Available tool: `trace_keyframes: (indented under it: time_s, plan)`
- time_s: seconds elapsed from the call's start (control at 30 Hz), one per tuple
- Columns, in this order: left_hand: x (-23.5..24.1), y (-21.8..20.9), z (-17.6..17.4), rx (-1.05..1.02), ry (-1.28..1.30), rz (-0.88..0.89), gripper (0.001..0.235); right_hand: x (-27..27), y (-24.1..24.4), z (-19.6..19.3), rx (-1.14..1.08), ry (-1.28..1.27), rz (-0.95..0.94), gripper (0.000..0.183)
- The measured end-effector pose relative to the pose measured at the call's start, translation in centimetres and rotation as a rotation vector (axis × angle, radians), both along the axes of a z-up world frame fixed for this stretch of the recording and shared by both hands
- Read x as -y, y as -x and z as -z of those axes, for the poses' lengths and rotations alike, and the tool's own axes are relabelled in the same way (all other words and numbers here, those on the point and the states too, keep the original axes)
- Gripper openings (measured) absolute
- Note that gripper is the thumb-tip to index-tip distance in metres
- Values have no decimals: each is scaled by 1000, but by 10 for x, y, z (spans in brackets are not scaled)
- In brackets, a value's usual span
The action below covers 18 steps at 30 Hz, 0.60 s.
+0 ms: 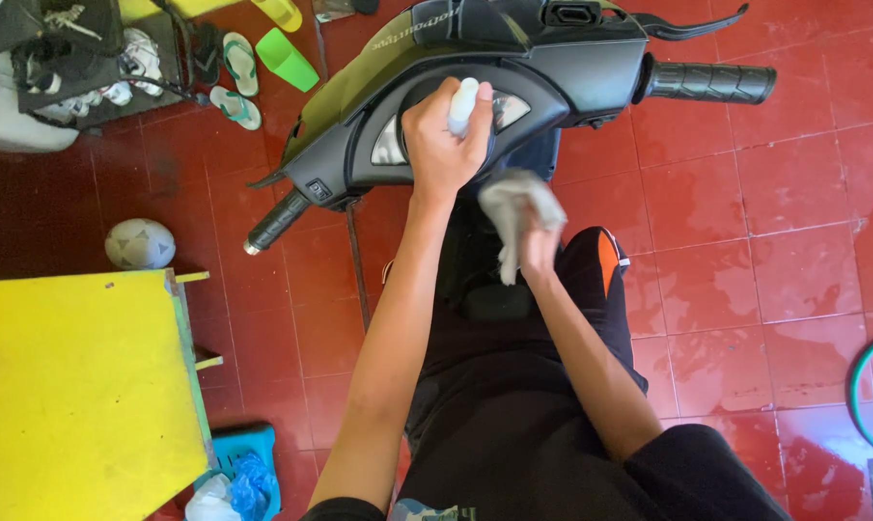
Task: The person cleans the front dashboard and handlebars of a motorcycle using a white cloth. They wipe the speedometer area, the handlebar grips, and the surrounding plastic panels. The person also folds the cloth during the process.
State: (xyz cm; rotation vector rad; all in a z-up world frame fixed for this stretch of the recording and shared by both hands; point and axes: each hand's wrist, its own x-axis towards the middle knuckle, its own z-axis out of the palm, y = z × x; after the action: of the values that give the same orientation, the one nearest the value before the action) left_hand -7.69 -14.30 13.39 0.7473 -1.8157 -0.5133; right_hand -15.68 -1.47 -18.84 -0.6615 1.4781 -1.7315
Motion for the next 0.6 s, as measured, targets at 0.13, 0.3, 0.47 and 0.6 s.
trace_keyframes:
  time_s: [0.13,0.3,0.47,0.6]
  plan:
    - [-2,1,-2,-32,4,23,26,13,0,-150,-66,26,519,33]
    - [-1,2,-1,-12,13,2,29,29,-43,-237,-480,287,115,50]
    - [1,-1,-2,13,24,17,28,-13,-52,-180,-331,145,-322,48]
    - [-1,-6,-3,45,26,51,30,-33,-39,-184,-290,-3,-294,33]
